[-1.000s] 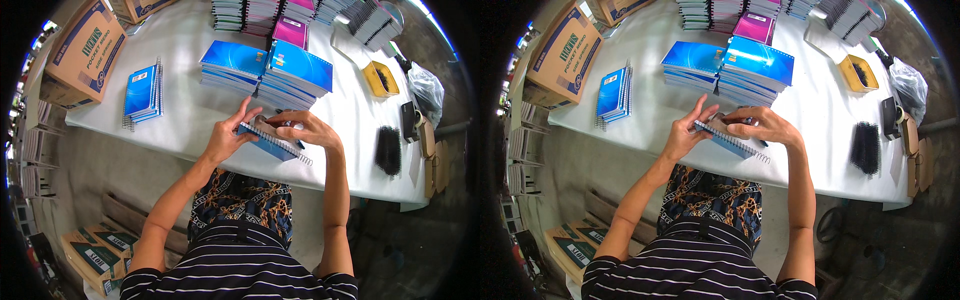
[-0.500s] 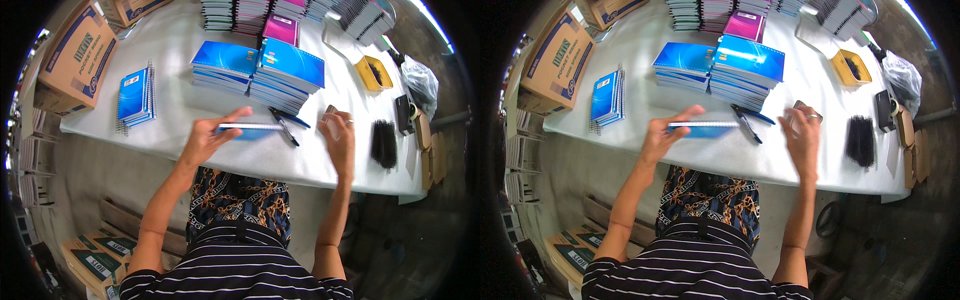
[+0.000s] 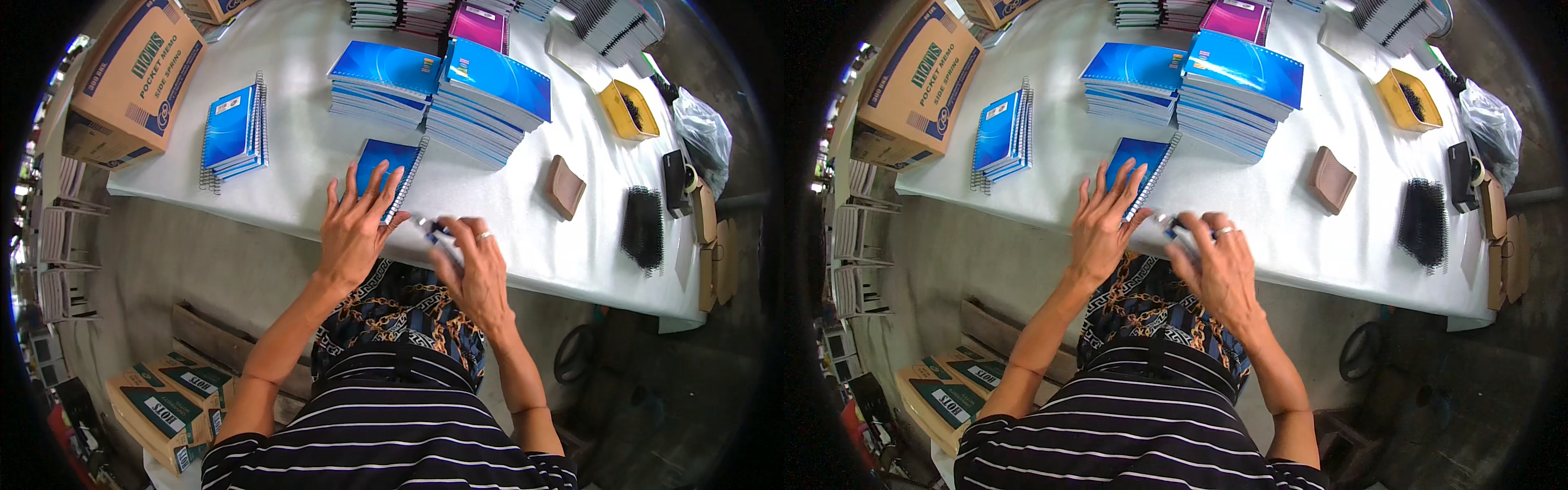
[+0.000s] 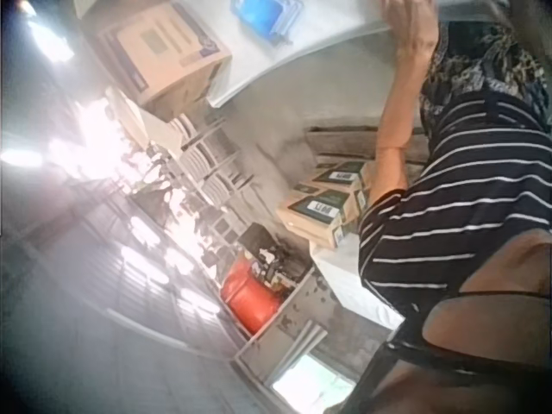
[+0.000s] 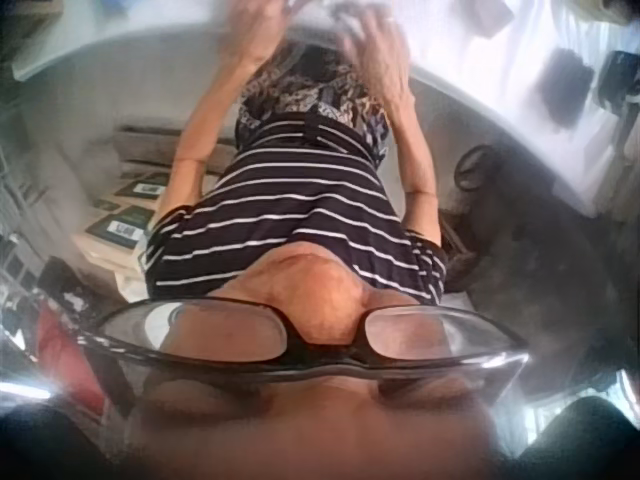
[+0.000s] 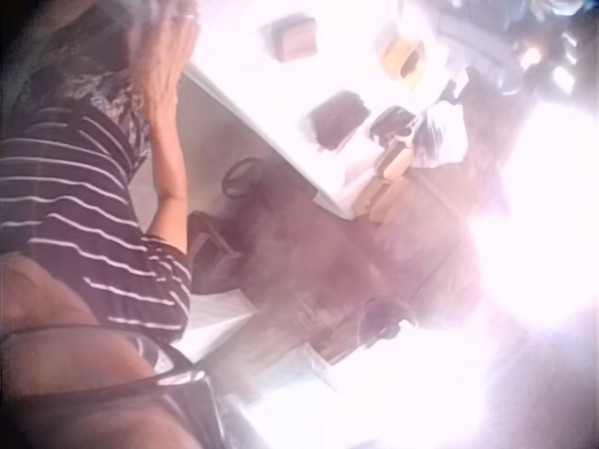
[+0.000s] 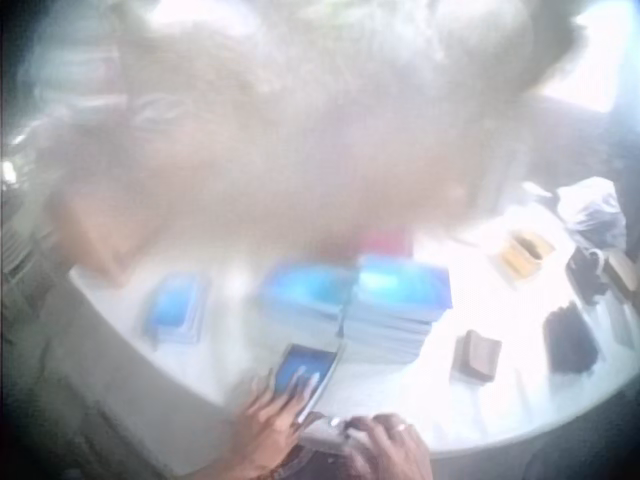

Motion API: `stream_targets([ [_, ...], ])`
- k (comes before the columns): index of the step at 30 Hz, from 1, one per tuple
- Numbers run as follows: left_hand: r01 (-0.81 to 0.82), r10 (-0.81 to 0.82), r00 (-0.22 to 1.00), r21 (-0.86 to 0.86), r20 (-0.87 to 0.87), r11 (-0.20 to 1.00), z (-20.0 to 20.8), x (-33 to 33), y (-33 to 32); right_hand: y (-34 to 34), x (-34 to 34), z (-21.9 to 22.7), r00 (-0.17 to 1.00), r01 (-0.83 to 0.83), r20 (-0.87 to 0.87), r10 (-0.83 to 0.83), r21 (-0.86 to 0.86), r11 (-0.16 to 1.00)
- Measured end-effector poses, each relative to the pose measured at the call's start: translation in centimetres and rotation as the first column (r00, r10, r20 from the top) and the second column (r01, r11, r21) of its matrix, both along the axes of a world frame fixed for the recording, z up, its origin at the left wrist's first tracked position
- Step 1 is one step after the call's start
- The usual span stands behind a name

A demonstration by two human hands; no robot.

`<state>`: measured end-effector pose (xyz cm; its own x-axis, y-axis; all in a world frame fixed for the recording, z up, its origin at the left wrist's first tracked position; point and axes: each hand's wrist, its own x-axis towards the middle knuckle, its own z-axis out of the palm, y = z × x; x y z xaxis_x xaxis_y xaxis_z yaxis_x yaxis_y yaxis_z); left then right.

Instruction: The person repeatedly picks up a blue spiral-bound notebook, inserts a metal spiral binding into the pre-punched holes along the spine, and places the finished notebook into a growing stack on the table. This process is repeated for multiple notebooks throughout the clip.

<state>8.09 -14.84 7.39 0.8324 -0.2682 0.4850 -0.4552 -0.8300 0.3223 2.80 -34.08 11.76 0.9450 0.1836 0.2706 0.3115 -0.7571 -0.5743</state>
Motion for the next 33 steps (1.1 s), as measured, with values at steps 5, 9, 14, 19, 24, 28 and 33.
stream_targets([
  [5,-0.009,0.007,0.999,-0.054,-0.037,0.999,0.5,-0.1,-0.3,0.9,0.0,-0.7,0.991,-0.057,0.12,0.058,-0.014,0.998],
  [9,-0.015,0.015,1.0,-0.056,-0.004,0.998,0.5,-0.1,-0.1,1.2,0.3,-0.4,0.99,-0.054,0.134,0.054,0.003,0.999],
  [14,-0.024,0.026,0.999,-0.074,0.021,0.997,0.9,0.1,-0.2,1.5,0.8,-0.1,0.982,-0.058,0.18,0.064,-0.035,0.998],
  [19,-0.001,0.006,0.999,-0.128,0.035,0.992,1.2,0.3,0.2,0.4,2.7,1.1,0.836,-0.032,-0.453,0.31,0.525,0.851],
  [24,-0.047,0.058,0.995,-0.129,0.084,0.991,3.2,0.3,1.7,0.7,4.5,3.7,0.781,-0.194,-0.442,0.44,0.498,0.845],
  [28,-0.158,0.177,0.959,-0.103,0.22,0.982,5.9,2.5,6.3,-2.4,6.4,1.9,0.964,-0.048,-0.251,0.094,0.184,0.982],
  [33,-0.395,0.363,0.868,0.029,0.338,0.918,7.1,7.5,15.4,-4.5,7.0,-0.4,0.985,0.111,0.168,-0.035,-0.464,0.879],
])
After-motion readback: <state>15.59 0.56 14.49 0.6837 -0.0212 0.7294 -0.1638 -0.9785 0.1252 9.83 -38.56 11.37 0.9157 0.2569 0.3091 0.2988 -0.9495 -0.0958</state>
